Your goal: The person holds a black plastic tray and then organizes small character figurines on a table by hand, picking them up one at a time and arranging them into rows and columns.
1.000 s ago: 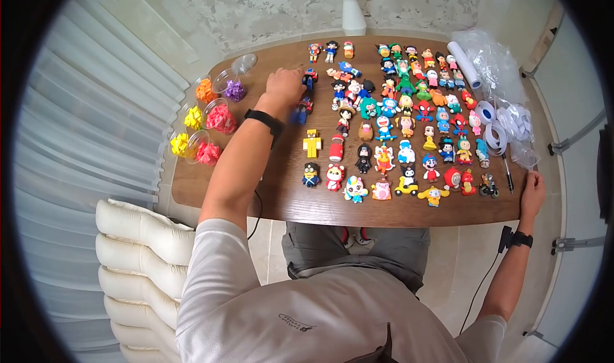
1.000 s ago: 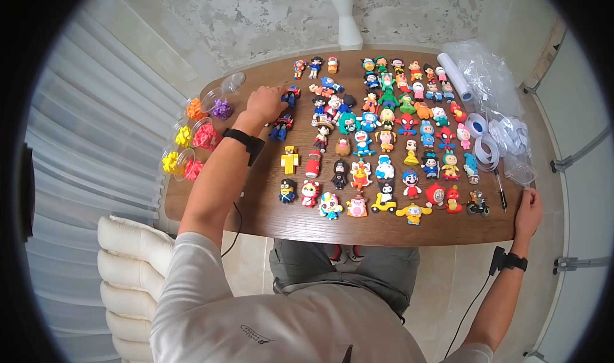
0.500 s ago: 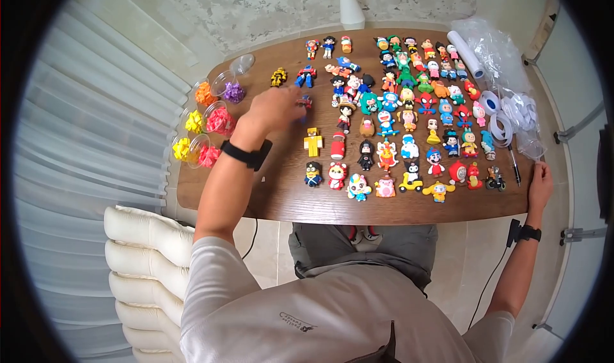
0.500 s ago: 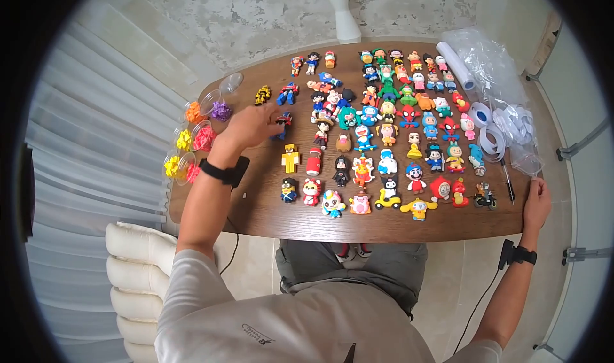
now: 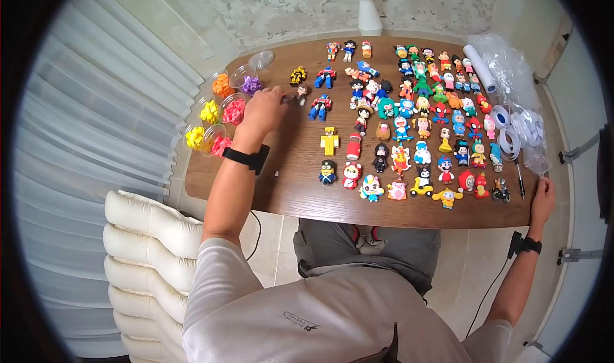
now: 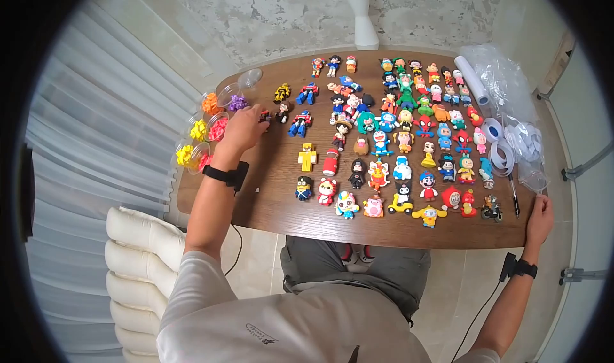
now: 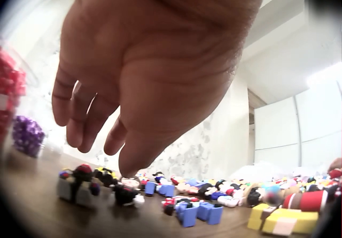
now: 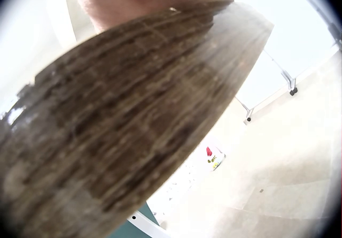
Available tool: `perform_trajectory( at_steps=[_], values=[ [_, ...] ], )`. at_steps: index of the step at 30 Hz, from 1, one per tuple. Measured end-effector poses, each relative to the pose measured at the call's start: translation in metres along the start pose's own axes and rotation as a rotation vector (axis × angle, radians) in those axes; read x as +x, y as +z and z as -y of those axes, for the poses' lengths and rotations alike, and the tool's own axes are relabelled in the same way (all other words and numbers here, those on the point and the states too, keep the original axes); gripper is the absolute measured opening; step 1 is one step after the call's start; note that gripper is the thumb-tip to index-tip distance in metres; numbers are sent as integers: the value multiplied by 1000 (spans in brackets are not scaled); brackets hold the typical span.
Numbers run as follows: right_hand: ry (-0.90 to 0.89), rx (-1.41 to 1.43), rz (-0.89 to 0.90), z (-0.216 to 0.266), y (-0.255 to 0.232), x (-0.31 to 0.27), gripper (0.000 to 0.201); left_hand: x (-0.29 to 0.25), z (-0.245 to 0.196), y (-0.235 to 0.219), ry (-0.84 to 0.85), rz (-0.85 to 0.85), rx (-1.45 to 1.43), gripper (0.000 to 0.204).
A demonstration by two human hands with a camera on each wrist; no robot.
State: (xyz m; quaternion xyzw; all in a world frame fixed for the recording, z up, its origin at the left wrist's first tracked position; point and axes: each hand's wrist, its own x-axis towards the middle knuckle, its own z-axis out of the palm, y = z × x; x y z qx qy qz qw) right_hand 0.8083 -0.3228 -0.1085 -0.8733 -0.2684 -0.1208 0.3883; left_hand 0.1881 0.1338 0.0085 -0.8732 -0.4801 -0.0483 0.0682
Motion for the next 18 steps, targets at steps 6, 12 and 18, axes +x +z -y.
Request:
perform_trajectory(
  at_steps=[6,12,18],
  values=[
    [-2,-5,-6,-5,1,2,34,-1,12,28,-67,53,-77,37],
    [26,-8,12,-3,1,3,34,-2,15,29,-70,46,-100,37],
    [17,-34,6,1,-1,1,34,-10,4,16,-94,36,-70,50]
  ],
)
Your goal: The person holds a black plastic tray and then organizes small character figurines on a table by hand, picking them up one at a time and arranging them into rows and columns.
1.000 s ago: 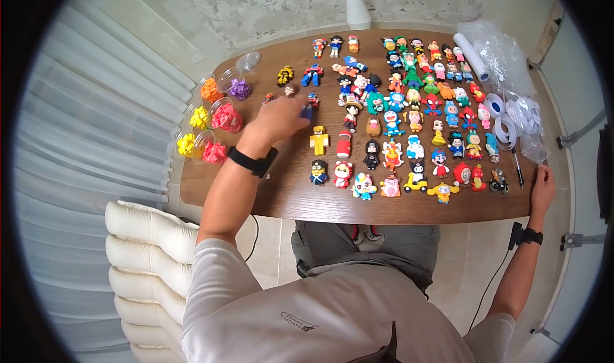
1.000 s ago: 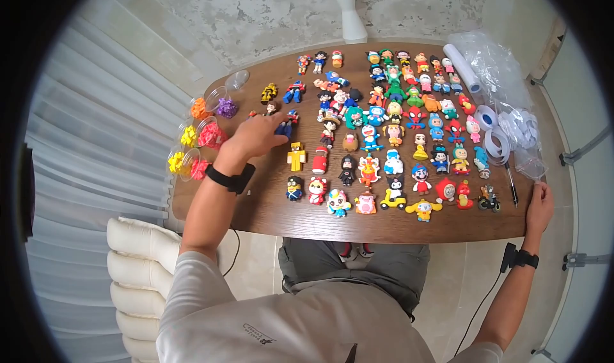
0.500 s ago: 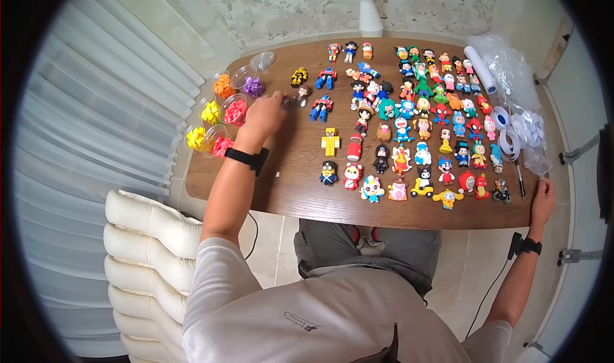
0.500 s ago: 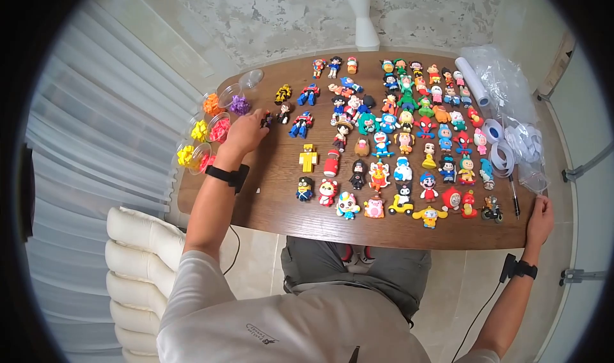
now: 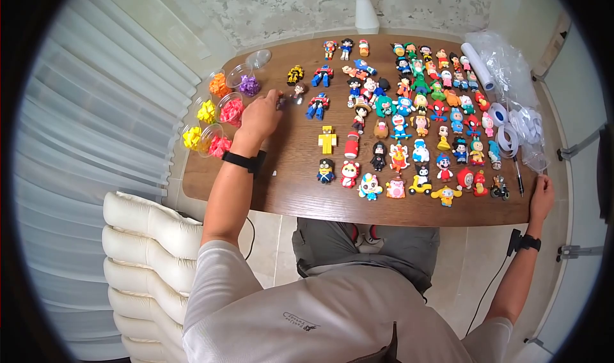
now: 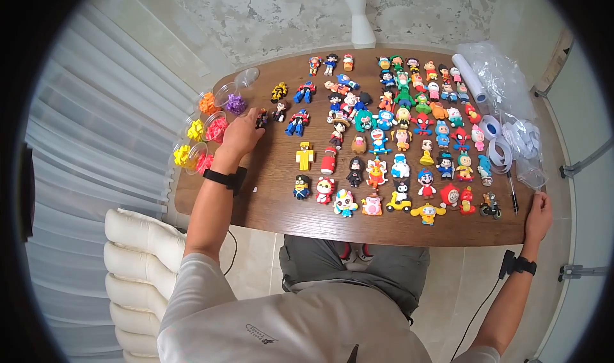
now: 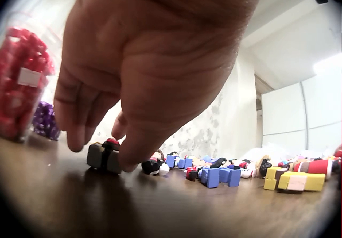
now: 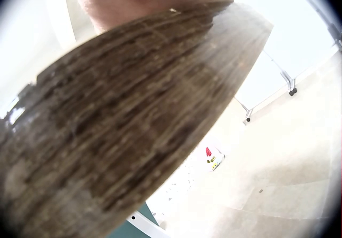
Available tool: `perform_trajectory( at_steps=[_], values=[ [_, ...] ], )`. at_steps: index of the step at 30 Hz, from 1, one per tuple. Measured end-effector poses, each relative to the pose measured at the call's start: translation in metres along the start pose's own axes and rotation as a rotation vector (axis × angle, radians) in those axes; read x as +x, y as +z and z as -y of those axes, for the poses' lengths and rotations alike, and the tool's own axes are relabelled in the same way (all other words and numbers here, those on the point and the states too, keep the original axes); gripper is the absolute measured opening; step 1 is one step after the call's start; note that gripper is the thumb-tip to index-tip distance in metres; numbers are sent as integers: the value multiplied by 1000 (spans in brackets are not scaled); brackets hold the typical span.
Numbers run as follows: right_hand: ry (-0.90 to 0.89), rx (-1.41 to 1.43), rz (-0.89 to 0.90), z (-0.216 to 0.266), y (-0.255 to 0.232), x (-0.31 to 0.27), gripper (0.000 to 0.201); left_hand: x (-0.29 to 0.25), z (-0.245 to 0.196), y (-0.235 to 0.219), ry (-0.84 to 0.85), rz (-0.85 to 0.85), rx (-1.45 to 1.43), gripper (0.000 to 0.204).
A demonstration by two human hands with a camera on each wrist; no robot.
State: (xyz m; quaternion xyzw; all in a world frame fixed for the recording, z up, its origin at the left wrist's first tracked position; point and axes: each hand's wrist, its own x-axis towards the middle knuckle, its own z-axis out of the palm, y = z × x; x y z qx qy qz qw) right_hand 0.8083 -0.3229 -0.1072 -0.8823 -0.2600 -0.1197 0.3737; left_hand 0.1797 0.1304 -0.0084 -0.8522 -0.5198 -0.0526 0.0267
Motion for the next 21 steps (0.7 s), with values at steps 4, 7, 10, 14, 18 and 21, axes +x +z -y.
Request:
perform_trajectory(
  at_steps=[4,7,10,14,18,21],
  values=[
    [15,-1,10,-3,0,1,34,-11,-21,-13,153,-119,-85,48],
    [-9,16,2,-6,3,3,35,-15,-45,-16,206,34,-217,46],
    [-8,23,-6,-8,3,3,35,-15,-52,-3,299,92,-175,44],
    [-2,7,0,-5,0,2,35,-15,-59,2,274,106,-153,43],
    [-4,14,-4,-2,1,1,35,-13,-55,0,232,94,-234,38],
    [-8,14,-2,-3,1,1,34,-4,-51,-9,181,-42,-240,35]
  ],
)
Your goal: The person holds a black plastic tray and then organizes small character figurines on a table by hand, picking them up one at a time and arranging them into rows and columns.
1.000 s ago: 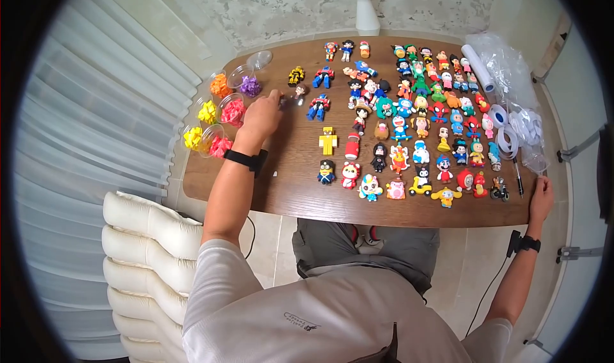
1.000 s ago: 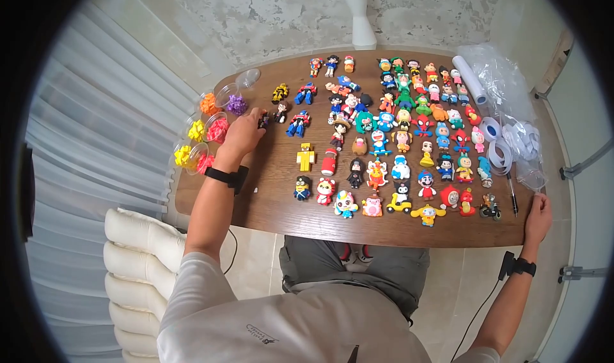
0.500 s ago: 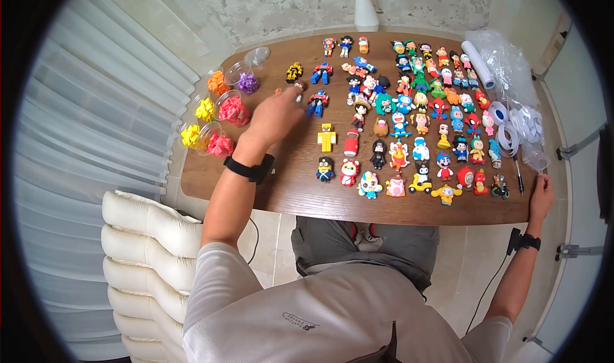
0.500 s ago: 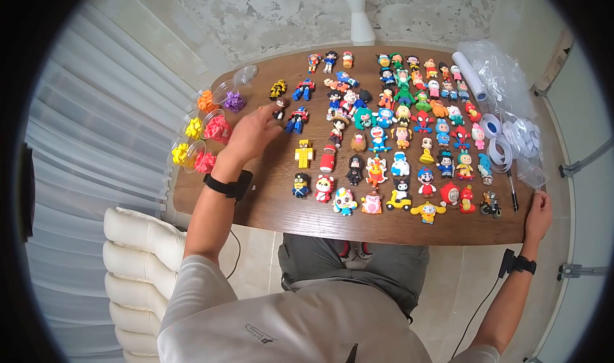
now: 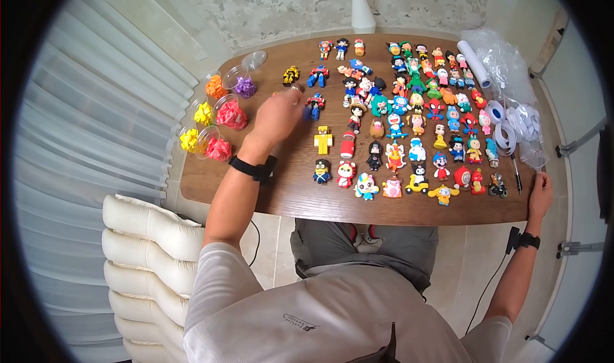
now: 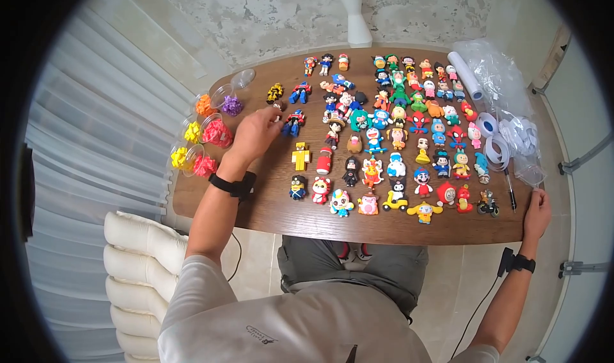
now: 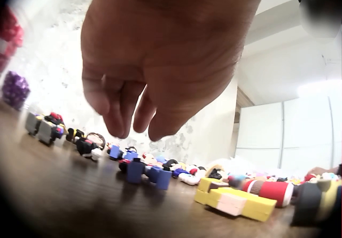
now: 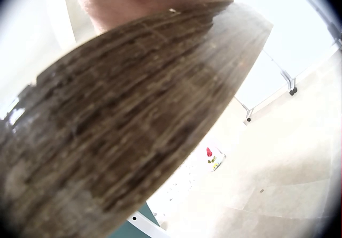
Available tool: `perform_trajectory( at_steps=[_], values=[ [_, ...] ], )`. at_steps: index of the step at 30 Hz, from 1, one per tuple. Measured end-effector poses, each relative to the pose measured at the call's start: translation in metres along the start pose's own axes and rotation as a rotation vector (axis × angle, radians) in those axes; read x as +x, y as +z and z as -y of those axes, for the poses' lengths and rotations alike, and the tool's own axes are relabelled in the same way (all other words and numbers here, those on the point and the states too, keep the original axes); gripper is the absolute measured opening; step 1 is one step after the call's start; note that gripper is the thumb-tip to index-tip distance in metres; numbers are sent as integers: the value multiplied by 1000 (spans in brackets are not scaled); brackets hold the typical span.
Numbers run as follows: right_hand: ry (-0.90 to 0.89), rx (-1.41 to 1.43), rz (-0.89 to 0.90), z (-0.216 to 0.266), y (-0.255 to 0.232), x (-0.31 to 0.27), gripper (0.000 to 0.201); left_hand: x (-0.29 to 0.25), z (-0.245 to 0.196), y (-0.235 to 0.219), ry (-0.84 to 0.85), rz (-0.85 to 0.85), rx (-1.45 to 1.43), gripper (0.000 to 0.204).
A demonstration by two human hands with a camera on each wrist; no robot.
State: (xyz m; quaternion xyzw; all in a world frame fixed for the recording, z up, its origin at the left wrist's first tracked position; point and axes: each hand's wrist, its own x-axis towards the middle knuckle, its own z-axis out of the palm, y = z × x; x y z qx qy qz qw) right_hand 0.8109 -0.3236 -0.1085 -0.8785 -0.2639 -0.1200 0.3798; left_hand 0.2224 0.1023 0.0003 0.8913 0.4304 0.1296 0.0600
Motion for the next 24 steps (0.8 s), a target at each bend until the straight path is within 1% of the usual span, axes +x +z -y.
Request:
perform_trajectory(
  at_steps=[1,4,5,7,8,12,13,16,17,20,24],
  values=[
    [2,1,-2,0,0,0,34,3,1,-4,-9,-64,22,34],
    [-3,7,-7,3,0,-1,35,8,25,9,72,-110,195,35],
    [-6,10,-12,4,0,-2,35,10,28,10,54,-43,193,36],
    [-7,9,-18,5,-1,-2,35,10,31,15,-3,13,176,34],
    [-4,7,-18,4,-1,-1,35,10,28,15,-32,43,169,33],
    [24,-22,2,3,-1,0,36,2,17,9,64,-23,195,36],
    [26,-26,1,3,-1,0,36,-2,11,8,98,-49,158,39],
    [25,-27,6,1,0,1,36,-14,-11,-2,172,124,-113,42],
    [24,-26,11,-1,1,2,36,-18,-23,-9,179,226,-118,45],
    [29,-33,22,-3,0,2,37,-30,-35,-12,242,249,-105,48],
    [12,-17,16,-3,1,3,37,-35,-32,-5,279,150,-66,48]
  ],
)
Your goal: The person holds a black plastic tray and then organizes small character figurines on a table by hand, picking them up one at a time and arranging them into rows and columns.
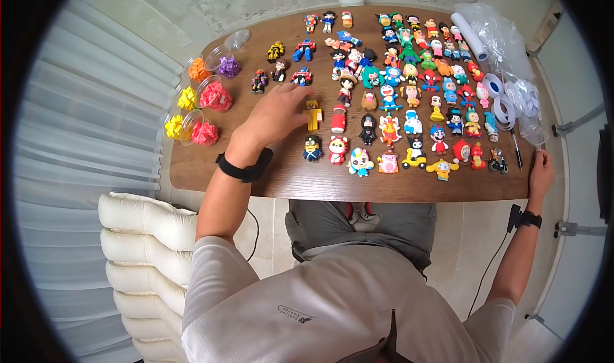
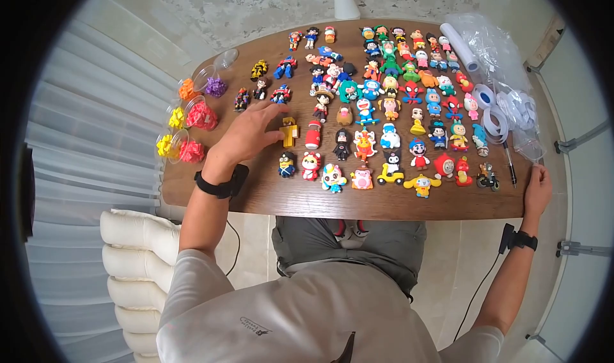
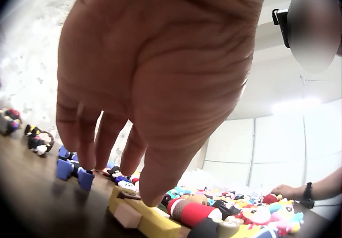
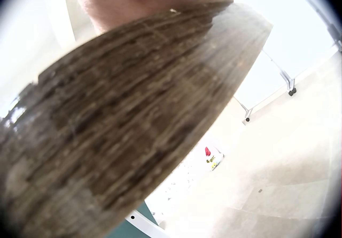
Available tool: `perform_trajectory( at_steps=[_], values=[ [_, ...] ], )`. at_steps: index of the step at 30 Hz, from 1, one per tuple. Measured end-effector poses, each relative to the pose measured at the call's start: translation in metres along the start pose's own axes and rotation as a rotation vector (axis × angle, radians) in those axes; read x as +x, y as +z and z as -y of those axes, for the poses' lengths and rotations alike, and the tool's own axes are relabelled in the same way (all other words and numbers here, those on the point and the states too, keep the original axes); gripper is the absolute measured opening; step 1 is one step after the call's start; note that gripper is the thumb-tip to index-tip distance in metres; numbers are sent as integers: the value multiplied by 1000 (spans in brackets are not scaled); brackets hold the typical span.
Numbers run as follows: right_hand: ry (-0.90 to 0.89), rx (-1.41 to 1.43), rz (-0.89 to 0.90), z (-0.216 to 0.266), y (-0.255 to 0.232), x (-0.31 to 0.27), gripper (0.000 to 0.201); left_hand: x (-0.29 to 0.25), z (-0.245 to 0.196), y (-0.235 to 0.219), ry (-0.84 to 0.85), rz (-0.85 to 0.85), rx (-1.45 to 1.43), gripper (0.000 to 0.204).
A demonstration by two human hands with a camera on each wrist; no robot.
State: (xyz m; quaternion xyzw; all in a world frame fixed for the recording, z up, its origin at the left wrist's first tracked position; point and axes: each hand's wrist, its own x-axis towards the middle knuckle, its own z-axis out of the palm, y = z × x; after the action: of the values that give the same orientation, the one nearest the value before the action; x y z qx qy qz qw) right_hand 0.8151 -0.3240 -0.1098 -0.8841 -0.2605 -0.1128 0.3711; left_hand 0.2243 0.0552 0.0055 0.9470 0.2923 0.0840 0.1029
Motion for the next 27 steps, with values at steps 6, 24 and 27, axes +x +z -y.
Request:
perform_trajectory(
  at_steps=[6,24,27],
  values=[
    [-30,-9,1,-2,0,1,35,0,-9,3,-62,135,-65,54],
    [-25,18,1,-9,2,2,35,-26,19,-24,-100,28,11,64],
    [-30,4,6,-9,1,2,35,-40,47,-25,-160,-24,67,68]
  ],
)
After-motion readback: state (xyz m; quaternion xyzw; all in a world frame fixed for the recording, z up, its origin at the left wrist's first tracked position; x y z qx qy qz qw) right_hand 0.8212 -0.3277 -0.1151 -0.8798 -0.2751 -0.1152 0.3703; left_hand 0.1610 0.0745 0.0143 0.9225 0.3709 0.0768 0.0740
